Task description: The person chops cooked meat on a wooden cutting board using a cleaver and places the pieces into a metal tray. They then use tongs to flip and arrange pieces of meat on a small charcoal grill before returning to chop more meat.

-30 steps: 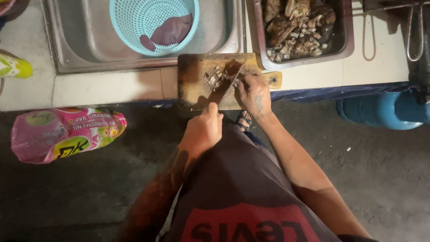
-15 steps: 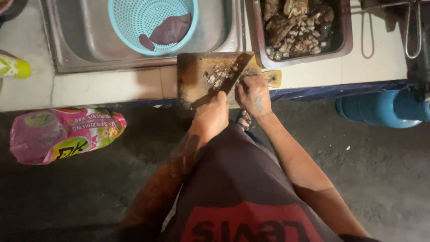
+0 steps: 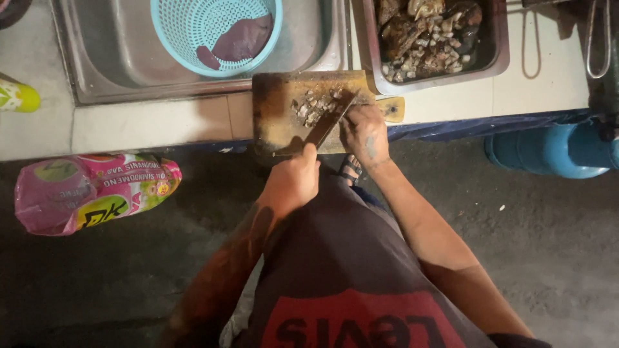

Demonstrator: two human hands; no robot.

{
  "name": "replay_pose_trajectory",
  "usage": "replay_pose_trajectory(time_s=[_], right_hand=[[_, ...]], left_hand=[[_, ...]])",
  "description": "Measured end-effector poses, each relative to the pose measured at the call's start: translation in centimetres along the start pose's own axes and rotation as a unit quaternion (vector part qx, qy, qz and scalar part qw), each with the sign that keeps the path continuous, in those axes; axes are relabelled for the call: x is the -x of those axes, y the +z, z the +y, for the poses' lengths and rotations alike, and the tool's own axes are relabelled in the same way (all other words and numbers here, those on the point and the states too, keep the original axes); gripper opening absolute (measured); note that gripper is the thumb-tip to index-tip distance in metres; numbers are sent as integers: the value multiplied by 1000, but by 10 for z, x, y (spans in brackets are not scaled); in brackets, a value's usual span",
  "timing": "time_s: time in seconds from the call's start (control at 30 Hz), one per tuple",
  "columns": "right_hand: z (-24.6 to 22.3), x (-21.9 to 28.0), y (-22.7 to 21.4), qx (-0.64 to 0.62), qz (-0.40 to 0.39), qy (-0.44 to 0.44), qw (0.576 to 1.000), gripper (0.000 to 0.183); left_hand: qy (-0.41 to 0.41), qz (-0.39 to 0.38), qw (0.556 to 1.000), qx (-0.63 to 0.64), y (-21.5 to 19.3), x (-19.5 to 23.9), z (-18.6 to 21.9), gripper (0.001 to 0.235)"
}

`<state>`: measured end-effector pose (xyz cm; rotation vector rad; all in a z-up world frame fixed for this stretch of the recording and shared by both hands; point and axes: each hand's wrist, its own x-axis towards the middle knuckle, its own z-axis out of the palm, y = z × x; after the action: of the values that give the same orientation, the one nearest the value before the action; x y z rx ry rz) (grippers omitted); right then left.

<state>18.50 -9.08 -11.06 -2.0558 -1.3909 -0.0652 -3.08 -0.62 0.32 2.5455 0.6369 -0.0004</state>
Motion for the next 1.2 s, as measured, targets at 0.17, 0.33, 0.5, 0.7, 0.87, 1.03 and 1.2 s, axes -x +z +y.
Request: replay_pose_trajectory(time_s=[0.17, 0.33, 0.5, 0.7, 0.87, 1.03, 1.2], right_hand=[[-4, 2, -2, 9, -11, 21, 1000, 13], [-41, -31, -31, -36, -3, 44, 998, 14], [-21, -43, -15, 2, -79, 23, 997, 29], [-46, -51, -42, -56, -99, -46, 992, 43], [-58, -47, -41, -22, -128, 51, 990, 73], [-61, -49, -16, -28, -207, 110, 972, 89], [-67, -51, -3, -142, -220, 149, 954, 83]], left_hand=[[-69, -135, 987, 44, -13, -27, 14, 20], [-69, -18, 996, 44, -6, -6, 0, 30], [-55, 118, 991, -16, -14, 7, -14, 33], [-172, 56, 981, 71, -25, 26, -27, 36], [-227, 110, 944, 210, -3, 45, -71, 38], [-299, 86, 889, 336, 7, 43, -72, 32], [-310, -1, 885, 348, 5, 14, -39, 32]])
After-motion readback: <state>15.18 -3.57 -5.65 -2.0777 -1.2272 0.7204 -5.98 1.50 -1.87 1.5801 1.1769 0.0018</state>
